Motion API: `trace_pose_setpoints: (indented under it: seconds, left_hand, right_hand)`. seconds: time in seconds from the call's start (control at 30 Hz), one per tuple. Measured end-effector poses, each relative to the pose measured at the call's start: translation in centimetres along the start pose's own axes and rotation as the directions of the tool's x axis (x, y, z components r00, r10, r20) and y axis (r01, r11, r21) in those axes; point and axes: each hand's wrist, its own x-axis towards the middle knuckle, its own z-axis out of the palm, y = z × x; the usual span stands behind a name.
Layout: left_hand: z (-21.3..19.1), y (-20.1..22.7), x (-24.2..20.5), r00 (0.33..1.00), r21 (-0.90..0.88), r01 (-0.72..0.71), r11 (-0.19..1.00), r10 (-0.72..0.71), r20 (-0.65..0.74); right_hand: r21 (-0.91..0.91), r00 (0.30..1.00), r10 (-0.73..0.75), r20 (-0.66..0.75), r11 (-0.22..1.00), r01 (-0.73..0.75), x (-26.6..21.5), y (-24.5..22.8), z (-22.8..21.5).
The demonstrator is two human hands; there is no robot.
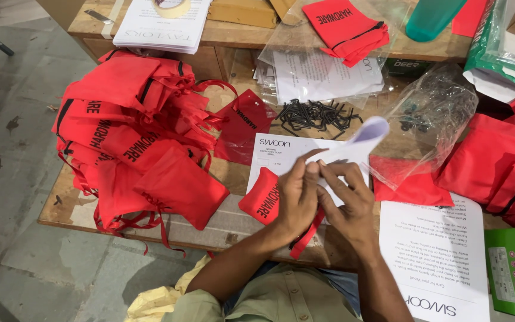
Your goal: Packaging hardware components such as bolts and washers into small red hardware bags at a workbench.
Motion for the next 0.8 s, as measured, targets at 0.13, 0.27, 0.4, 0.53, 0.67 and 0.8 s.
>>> trace_pose_setpoints:
  seconds: [0.13,0.27,0.4,0.53,0.67,0.8]
  left_hand:
    - [-0.6,-1.1,1.9,0.992,0.144,-0.035,0.989,0.052,-0.115]
    - [-0.7,-3.4,2.9,0.990,0.115,-0.055,0.992,0.069,-0.123]
    - [-0.3,-4.9,4.0,0.963,0.027,-0.235,0.972,0.236,-0.133]
    - [-0.3,-5.4,5.6,0.950,-0.002,-0.286,0.958,0.283,-0.131]
    - [-0.7,-7.0,5.9,0.947,0.057,-0.302,0.952,0.306,-0.100]
    - [-1.0,-6.9,6.0,0.903,0.284,-0.399,0.872,0.427,-0.041]
  right_hand:
    - [-0.185,0.986,-0.088,-0.142,0.981,0.061,-0.2,2.2,-1.7]
    - [-0.422,0.972,-0.206,-0.116,0.896,0.140,5.1,-0.5,-5.2]
    - [-0.365,0.981,-0.163,0.108,0.911,0.192,6.8,0.7,-5.8]
    - [-0.202,0.978,-0.114,0.172,0.968,0.149,7.0,1.7,-5.3]
    - [-0.156,0.992,-0.040,0.118,0.986,0.058,6.4,3.8,-3.9]
    - [-0.146,0.978,-0.097,0.184,0.981,0.125,5.9,5.0,-2.8]
